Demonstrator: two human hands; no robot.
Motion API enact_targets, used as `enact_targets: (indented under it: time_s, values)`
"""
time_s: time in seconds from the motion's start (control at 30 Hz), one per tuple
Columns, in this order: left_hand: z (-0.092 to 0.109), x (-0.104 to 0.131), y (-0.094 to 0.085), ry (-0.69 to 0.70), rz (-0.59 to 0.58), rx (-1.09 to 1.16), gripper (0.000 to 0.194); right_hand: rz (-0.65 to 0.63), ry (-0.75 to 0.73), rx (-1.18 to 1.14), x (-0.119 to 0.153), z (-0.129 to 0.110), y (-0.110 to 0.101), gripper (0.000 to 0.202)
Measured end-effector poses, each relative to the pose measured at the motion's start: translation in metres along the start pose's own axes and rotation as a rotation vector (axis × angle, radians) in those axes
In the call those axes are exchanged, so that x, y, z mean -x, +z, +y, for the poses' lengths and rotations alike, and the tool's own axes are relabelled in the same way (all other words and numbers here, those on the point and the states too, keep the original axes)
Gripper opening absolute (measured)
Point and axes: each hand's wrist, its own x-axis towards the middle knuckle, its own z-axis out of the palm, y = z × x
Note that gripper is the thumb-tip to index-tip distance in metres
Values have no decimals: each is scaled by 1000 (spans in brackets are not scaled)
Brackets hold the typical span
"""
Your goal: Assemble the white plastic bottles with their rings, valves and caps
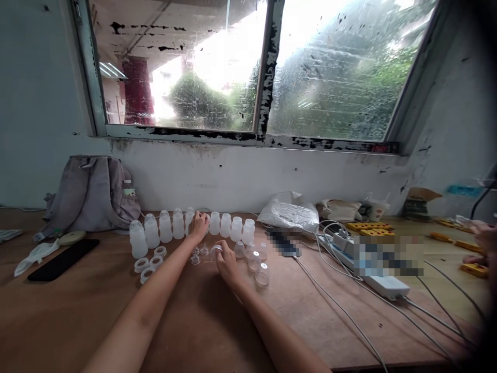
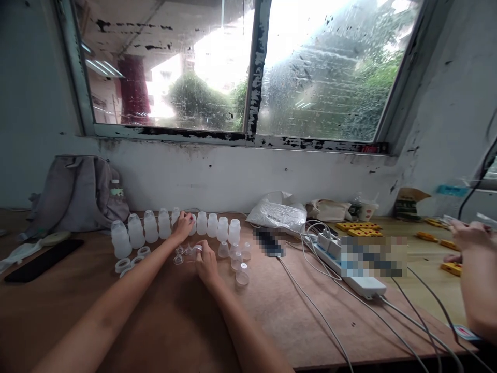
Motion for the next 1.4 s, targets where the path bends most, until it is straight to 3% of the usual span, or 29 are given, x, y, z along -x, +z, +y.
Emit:
enact_targets:
  time_s: [0.13, 0.27, 0.37, 0.5, 0.67, 0.8, 1.03, 1.2, 1.4]
  values:
    - [11, 22, -20, 124, 143, 52, 11, 74, 54, -173, -2, -5, -5, 15]
    - [27, 62, -48, 200, 219, 125, 16, 159, 208, -491, -8, -8, -10, 25]
    - [36, 96, -62, 264, 164, 293, 16, 196, 288, -658, -14, -10, -14, 28]
    - [35, 123, -63, 270, 85, 370, 15, 204, 211, -701, -17, -15, -20, 28]
    - [24, 128, -48, 169, 6, 458, 17, 162, 71, -666, -12, -22, -23, 42]
    - [16, 127, -39, 152, 4, 615, 40, 97, 26, -692, -8, -27, -23, 59]
    - [9, 129, -29, 4, -188, 806, 71, -88, -27, -472, -6, -28, -24, 55]
    - [7, 126, -28, -34, -203, 792, 55, -154, -130, -335, -7, -31, -27, 31]
    - [8, 127, -32, 0, -221, 773, 44, -130, -140, -295, -8, -36, -30, 24]
